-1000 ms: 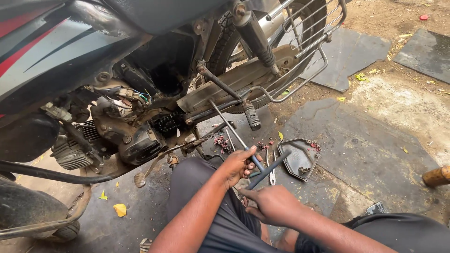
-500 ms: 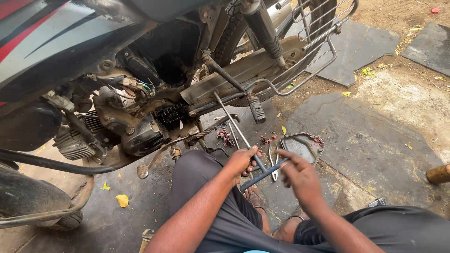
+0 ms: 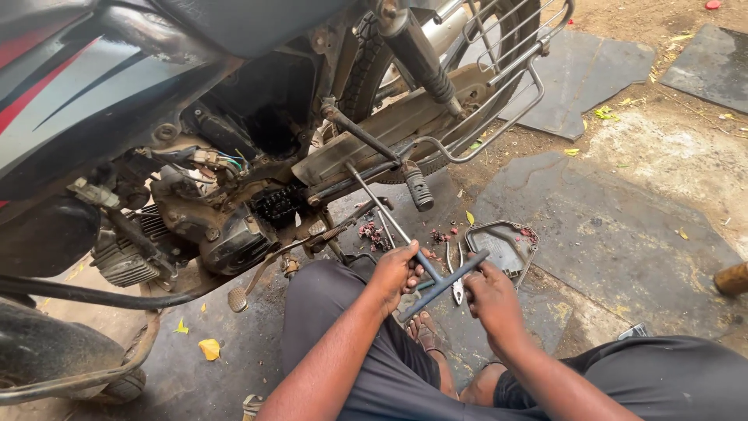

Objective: The person sits on the ground beside a motorcycle and works on its engine and drive area. They use a T-handle wrench on engine fasteners, wipe parts and hands with a rag, reposition a metal guard rail by hand, and handle small engine components and covers on the ground.

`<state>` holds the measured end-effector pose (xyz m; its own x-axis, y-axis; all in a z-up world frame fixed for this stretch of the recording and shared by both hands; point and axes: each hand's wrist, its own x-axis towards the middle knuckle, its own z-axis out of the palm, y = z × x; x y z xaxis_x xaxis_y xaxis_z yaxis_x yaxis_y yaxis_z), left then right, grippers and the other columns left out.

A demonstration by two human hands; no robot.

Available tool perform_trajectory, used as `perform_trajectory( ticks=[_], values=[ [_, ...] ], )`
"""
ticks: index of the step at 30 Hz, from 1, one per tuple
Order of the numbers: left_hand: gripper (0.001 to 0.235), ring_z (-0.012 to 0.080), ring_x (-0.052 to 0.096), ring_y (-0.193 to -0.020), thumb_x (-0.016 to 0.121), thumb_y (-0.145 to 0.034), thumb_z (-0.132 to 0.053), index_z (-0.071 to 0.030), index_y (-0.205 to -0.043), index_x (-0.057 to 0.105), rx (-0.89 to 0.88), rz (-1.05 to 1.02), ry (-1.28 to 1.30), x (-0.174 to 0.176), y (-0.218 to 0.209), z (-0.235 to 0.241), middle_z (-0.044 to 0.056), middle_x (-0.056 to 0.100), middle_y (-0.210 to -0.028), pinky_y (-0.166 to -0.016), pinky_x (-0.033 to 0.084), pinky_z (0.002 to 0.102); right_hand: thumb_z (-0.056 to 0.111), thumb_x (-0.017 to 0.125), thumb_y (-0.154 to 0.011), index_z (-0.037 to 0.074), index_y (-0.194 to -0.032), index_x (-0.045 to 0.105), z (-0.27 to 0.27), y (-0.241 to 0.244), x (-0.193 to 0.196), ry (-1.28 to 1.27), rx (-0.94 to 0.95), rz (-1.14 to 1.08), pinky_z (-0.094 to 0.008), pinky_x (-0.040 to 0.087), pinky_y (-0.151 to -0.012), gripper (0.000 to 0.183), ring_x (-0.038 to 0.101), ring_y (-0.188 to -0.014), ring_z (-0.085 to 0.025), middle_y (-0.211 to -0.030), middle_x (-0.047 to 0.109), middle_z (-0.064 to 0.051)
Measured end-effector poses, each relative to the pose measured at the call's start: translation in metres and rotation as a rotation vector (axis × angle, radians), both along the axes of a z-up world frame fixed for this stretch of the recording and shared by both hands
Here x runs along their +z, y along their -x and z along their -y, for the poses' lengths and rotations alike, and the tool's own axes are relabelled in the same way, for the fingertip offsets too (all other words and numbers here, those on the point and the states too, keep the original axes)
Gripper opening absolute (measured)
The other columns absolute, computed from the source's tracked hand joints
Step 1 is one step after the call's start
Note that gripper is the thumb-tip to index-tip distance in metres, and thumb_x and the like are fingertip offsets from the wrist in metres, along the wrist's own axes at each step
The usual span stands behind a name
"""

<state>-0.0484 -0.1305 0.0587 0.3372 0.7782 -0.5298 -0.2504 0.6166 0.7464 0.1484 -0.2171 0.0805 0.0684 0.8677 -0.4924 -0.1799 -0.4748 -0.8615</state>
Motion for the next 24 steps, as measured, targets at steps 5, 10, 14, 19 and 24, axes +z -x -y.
perform_trajectory(
  ticks=[5, 10, 14, 19, 24],
  values=[
    [0.035, 0.0060, 0.044, -0.045, 0.051, -0.105, -0.039, -0.007, -0.100, 0.067, 0.020, -0.057, -0.038, -0.018, 0.003, -0.007, -0.001, 0.056, -0.066, -0.037, 0.029, 0.021, 0.013, 0.061, -0.086, 0.021, -0.155, 0.043, 0.036, 0.028, 0.034, -0.484, 0.193, 0.508, -0.032, 0.046, -0.052, 0.073, 0.051, -0.054, -0.014, -0.062, 0.050, -0.004],
    [0.037, 0.0076, 0.042, -0.042, 0.056, -0.103, -0.042, -0.008, -0.094, 0.066, 0.089, -0.059, -0.043, -0.022, 0.005, -0.014, 0.002, 0.055, -0.062, -0.036, 0.028, 0.021, 0.017, 0.069, -0.087, 0.022, -0.163, 0.041, 0.045, 0.041, 0.020, -0.630, 0.833, 0.789, -0.039, 0.049, -0.059, 0.081, 0.062, -0.061, -0.024, -0.081, 0.063, -0.014],
    [0.036, 0.0053, 0.044, -0.044, 0.057, -0.103, -0.043, -0.010, -0.094, 0.067, 0.109, -0.018, -0.009, 0.012, 0.000, -0.001, -0.001, 0.055, -0.063, -0.038, 0.030, 0.020, 0.019, 0.067, -0.090, 0.012, -0.155, 0.053, 0.019, 0.028, -0.041, -0.277, 0.637, 0.204, -0.029, 0.051, -0.062, 0.067, 0.059, -0.068, -0.011, -0.080, 0.063, -0.005],
    [0.035, 0.0072, 0.043, -0.042, 0.056, -0.103, -0.041, -0.009, -0.091, 0.065, 0.119, -0.112, -0.029, 0.006, 0.003, -0.006, 0.001, 0.055, -0.061, -0.037, 0.029, 0.021, 0.013, 0.062, -0.093, -0.019, -0.124, 0.056, -0.004, -0.005, -0.055, 0.142, 0.085, -0.093, -0.030, 0.040, -0.047, 0.045, 0.052, -0.057, -0.012, -0.076, 0.061, -0.005],
    [0.038, 0.0064, 0.042, -0.042, 0.053, -0.104, -0.041, -0.008, -0.091, 0.066, 0.088, -0.182, -0.007, -0.007, 0.006, -0.005, -0.001, 0.055, -0.061, -0.037, 0.029, 0.021, 0.012, 0.058, -0.089, 0.009, -0.134, 0.068, 0.004, -0.004, 0.028, -0.273, -0.051, 0.001, -0.026, 0.040, -0.052, 0.046, 0.047, -0.057, -0.009, -0.073, 0.054, -0.001]
  ],
)
